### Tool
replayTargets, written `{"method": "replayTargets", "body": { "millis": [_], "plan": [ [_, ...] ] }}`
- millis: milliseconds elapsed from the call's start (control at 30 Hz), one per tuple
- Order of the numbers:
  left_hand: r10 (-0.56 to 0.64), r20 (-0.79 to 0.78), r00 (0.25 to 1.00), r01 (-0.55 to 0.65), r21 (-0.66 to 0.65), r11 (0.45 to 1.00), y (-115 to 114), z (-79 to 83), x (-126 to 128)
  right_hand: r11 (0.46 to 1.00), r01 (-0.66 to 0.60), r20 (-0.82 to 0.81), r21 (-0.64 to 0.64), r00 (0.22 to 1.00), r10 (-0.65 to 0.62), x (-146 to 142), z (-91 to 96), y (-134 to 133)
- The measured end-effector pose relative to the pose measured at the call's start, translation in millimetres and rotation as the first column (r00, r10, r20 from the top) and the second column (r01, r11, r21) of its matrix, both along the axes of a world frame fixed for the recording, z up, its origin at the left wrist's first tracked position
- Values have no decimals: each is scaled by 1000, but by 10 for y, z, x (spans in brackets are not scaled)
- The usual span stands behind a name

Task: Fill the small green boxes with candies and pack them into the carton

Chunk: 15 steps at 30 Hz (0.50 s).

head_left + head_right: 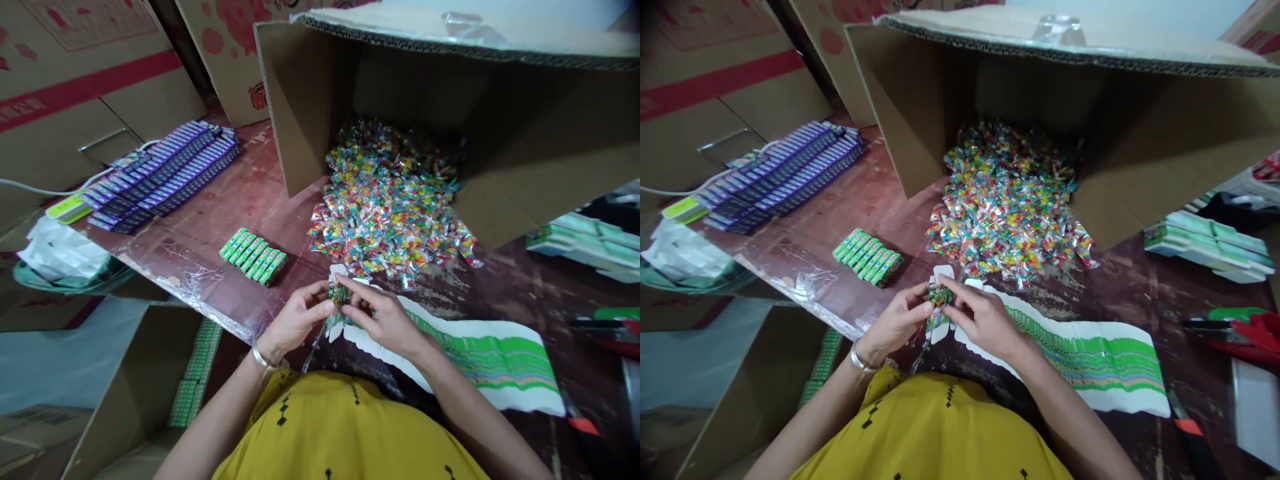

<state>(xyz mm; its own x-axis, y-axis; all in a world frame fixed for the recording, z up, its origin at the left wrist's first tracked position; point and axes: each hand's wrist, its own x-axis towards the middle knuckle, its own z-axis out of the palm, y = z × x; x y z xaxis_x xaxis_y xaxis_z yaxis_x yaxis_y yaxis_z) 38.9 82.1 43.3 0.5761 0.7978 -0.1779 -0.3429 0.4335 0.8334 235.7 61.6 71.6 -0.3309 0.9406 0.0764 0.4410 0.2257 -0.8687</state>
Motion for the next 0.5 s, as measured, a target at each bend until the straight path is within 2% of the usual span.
{"method": "replayTargets", "body": {
  "millis": [100,200,267,333,400,500],
  "plan": [
    [-40,-57,998,42,44,998,-11,30,-39,989,-16,-69,-144,998,6,30,31,19],
    [-120,-177,977,143,124,982,-35,93,-54,938,-146,-166,-315,981,97,90,75,81],
    [-115,-223,968,147,134,980,-48,96,-43,930,-129,-201,-345,978,61,113,82,122],
    [-27,-209,978,47,94,994,-61,49,-13,956,42,-223,-291,969,-110,101,55,147],
    [115,-190,975,-105,60,993,-78,-28,35,954,189,-246,-233,938,-246,52,-5,146],
    [295,-206,933,-281,96,955,-120,-125,127,956,217,-197,-198,946,-256,-69,-124,98]
  ]
}}
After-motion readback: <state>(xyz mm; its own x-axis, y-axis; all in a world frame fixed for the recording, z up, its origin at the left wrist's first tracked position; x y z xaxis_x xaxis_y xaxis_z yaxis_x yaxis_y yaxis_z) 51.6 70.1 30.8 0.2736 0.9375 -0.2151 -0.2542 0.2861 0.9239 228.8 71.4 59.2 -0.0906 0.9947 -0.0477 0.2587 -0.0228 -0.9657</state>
